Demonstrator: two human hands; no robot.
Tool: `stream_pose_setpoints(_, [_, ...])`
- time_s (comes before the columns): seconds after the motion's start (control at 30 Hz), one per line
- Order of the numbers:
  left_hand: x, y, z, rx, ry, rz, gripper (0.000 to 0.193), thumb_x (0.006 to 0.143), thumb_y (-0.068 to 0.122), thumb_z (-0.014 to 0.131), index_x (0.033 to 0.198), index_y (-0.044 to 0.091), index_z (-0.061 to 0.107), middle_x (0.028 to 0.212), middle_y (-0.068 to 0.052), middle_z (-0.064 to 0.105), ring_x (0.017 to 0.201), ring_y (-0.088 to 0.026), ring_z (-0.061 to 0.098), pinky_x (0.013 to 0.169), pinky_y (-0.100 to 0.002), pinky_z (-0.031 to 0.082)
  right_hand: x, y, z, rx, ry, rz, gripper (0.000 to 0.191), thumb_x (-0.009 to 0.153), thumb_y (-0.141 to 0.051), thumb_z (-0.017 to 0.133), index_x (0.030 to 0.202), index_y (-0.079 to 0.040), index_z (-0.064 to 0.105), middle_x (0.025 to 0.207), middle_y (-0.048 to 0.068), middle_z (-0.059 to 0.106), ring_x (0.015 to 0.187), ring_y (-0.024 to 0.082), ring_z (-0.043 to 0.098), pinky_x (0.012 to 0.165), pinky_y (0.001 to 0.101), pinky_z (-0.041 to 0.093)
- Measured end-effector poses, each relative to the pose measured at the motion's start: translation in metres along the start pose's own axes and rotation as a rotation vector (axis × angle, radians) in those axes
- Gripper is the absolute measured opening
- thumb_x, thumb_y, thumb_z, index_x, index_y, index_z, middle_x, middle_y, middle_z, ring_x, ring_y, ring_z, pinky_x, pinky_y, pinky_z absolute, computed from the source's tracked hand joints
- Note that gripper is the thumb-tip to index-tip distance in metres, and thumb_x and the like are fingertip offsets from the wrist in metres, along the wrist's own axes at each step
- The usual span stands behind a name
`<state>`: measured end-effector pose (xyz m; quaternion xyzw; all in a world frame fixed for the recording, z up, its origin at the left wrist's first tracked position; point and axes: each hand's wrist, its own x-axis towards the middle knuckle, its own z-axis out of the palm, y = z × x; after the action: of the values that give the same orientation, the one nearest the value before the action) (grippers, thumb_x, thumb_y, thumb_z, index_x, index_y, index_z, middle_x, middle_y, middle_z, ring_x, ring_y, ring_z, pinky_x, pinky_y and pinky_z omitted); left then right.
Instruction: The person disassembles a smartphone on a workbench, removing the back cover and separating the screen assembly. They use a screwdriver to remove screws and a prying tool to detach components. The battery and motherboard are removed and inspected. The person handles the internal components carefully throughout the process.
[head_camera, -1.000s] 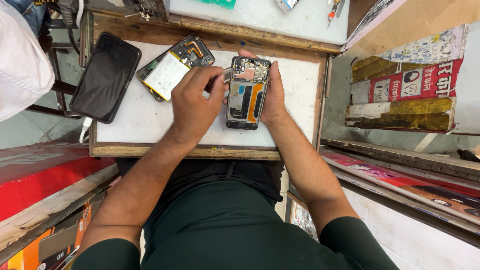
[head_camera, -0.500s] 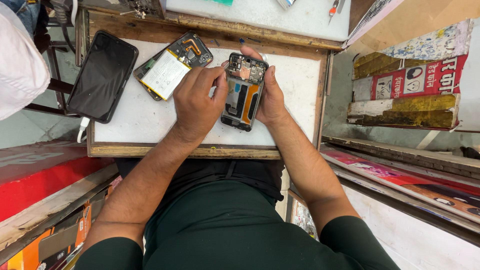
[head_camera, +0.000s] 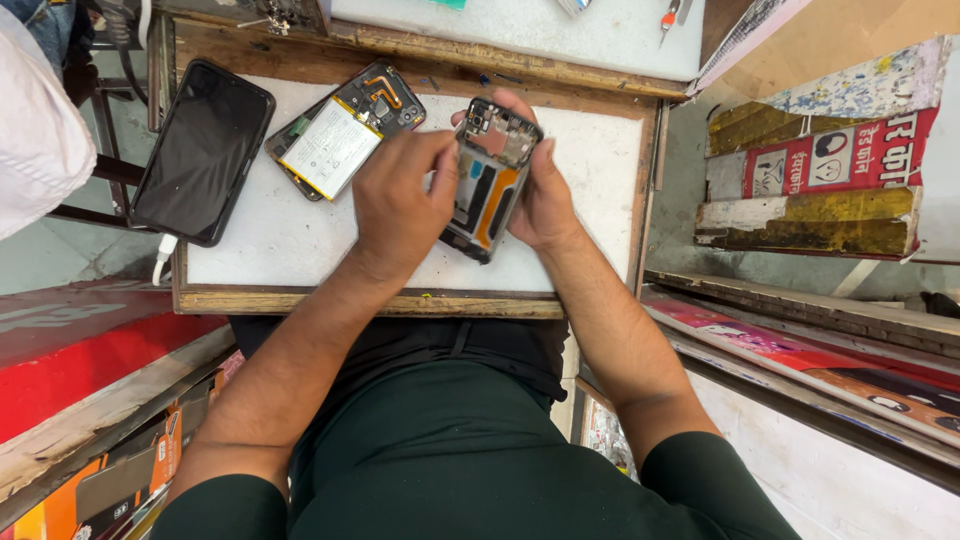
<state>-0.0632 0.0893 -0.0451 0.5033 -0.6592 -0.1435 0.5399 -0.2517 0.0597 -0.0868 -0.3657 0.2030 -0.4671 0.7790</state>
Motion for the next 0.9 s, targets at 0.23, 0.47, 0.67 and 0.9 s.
stream_pose_setpoints(0.23, [0.0, -0.019, -0.001, -0.58, -0.206, -0.462, 0.01, 0.104, 0.009, 0.069, 0.108, 0.001, 0.068, 0.091, -0.002, 0.072, 0.079, -0.004, 0.067, 0.067, -0.022, 0.058, 0.001, -0.001, -0.004, 0.163, 0.104, 0.079, 0.078, 0.1, -0.072, 0.035, 0.161, -0.023, 0.031, 0.147, 0.025, 0.053, 0.131, 0.038, 0.061, 0.097, 0.0618, 0.06])
stream_pose_setpoints(0.47, [-0.006, -0.032, 0.001, -0.816, -0.255, -0.613, 0.015, 0.103, 0.008, 0.068, 0.114, -0.002, 0.066, 0.092, -0.003, 0.071, 0.079, -0.005, 0.066, 0.071, -0.022, 0.059, 0.003, -0.001, -0.003, 0.157, 0.107, 0.077, 0.076, 0.103, -0.07, 0.033, 0.16, -0.02, 0.034, 0.141, 0.027, 0.057, 0.117, 0.039, 0.068, 0.086, 0.0546, 0.064])
stream_pose_setpoints(0.67, [-0.008, -0.032, -0.002, -0.812, -0.258, -0.507, 0.014, 0.105, 0.007, 0.066, 0.117, -0.001, 0.065, 0.098, -0.005, 0.072, 0.083, -0.006, 0.066, 0.075, -0.023, 0.059, 0.004, -0.003, 0.0, 0.147, 0.104, 0.117, 0.077, 0.102, -0.07, 0.035, 0.159, -0.017, 0.037, 0.138, 0.024, 0.059, 0.117, 0.037, 0.068, 0.087, 0.0544, 0.064])
stream_pose_setpoints(0.9, [-0.005, -0.028, -0.011, -0.474, -0.273, -0.276, 0.017, 0.107, 0.006, 0.066, 0.123, 0.004, 0.066, 0.107, -0.006, 0.075, 0.095, -0.012, 0.074, 0.081, -0.026, 0.061, 0.005, -0.002, 0.001, 0.103, 0.129, 0.102, 0.076, 0.103, -0.068, 0.038, 0.159, -0.016, 0.039, 0.135, 0.022, 0.059, 0.119, 0.034, 0.067, 0.087, 0.054, 0.064])
